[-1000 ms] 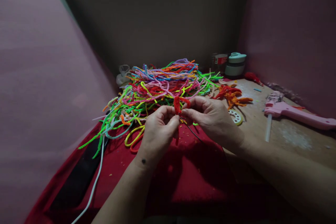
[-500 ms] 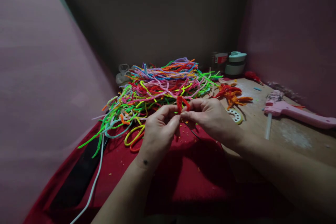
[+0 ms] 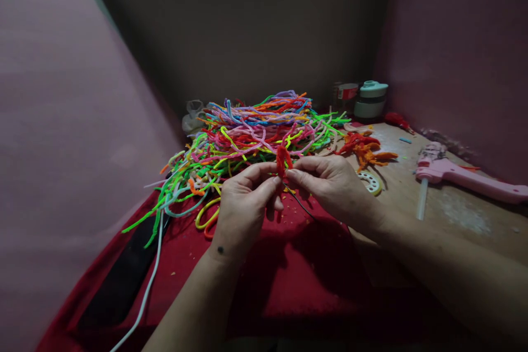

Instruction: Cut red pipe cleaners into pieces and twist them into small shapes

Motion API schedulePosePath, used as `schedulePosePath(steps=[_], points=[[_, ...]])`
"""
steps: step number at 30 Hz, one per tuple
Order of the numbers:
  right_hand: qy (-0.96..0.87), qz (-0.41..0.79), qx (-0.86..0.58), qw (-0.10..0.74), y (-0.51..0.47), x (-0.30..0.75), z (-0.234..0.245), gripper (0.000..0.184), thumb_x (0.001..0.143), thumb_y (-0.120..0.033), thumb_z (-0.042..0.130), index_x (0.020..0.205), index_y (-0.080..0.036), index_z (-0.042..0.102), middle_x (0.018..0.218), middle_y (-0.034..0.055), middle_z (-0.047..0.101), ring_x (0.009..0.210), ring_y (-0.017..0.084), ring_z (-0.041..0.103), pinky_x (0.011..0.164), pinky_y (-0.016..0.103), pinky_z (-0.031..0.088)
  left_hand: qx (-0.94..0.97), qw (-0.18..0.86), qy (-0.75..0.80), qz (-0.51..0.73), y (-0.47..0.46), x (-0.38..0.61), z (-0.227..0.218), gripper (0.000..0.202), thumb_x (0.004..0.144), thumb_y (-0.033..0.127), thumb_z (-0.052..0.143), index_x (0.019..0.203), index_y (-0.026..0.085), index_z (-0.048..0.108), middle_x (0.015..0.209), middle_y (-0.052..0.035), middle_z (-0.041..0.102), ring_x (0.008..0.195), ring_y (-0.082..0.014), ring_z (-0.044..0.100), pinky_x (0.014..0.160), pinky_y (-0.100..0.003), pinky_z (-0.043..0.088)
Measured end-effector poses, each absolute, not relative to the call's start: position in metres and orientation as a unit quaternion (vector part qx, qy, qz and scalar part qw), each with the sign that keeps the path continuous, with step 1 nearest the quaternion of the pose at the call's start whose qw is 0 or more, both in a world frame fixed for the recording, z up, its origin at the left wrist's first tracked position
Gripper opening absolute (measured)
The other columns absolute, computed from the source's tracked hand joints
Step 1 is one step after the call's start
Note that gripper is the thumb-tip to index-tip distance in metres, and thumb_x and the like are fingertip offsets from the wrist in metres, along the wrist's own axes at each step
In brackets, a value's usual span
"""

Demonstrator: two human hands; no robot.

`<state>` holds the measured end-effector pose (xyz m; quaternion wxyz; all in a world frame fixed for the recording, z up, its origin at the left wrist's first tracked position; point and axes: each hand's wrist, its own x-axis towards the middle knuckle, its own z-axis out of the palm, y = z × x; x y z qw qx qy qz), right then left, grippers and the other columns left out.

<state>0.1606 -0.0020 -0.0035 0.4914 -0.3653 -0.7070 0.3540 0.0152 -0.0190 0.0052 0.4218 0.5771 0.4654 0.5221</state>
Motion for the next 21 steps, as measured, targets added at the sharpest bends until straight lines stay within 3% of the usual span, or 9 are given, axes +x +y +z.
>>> schedulePosePath(steps=[7, 11, 15, 21], points=[[-0.635, 0.526, -0.347, 0.446, 0.007, 0.163, -0.006, 0.024, 0.076, -0.032, 0.058, 0.063, -0.012, 0.059, 0.050, -0.0018, 0.050, 0.043, 0.008, 0.042, 0.042, 0.022, 0.029, 0.573, 0.464, 0.438, 0.514, -0.017, 0.012, 0.005, 0.019, 0.076, 0.021, 0.061, 0.092, 0.012, 0.065, 0.050, 0.0007, 0.060, 0.041, -0.0080, 0.050, 0.039, -0.018, 0.042], [-0.606, 0.550, -0.315, 0.481, 0.010, 0.162, -0.007, 0.022, 0.071, -0.032, 0.065, 0.065, -0.012, 0.061, 0.055, -0.0014, 0.053, 0.050, 0.008, 0.046, 0.049, 0.022, 0.035, 0.582, 0.465, 0.434, 0.507, -0.020, 0.012, 0.006, 0.016, 0.078, 0.023, 0.060, 0.087, 0.011, 0.064, 0.048, -0.0004, 0.060, 0.038, -0.0096, 0.052, 0.040, -0.020, 0.044], [-0.528, 0.625, -0.250, 0.518, 0.008, 0.159, -0.008, 0.022, 0.066, -0.028, 0.072, 0.079, -0.015, 0.060, 0.070, -0.0013, 0.058, 0.062, 0.009, 0.053, 0.061, 0.024, 0.042, 0.580, 0.487, 0.441, 0.482, -0.021, 0.010, 0.008, 0.014, 0.076, 0.025, 0.062, 0.079, 0.011, 0.061, 0.048, -0.0016, 0.062, 0.036, -0.0109, 0.052, 0.036, -0.020, 0.042], [-0.501, 0.685, -0.225, 0.479, 0.008, 0.158, -0.009, 0.017, 0.068, -0.025, 0.069, 0.070, -0.013, 0.058, 0.061, -0.0015, 0.054, 0.055, 0.009, 0.049, 0.059, 0.025, 0.041, 0.545, 0.585, 0.407, 0.442, -0.017, 0.008, 0.007, 0.012, 0.077, 0.023, 0.060, 0.074, 0.013, 0.054, 0.052, -0.0023, 0.063, 0.038, -0.0121, 0.055, 0.035, -0.020, 0.044]])
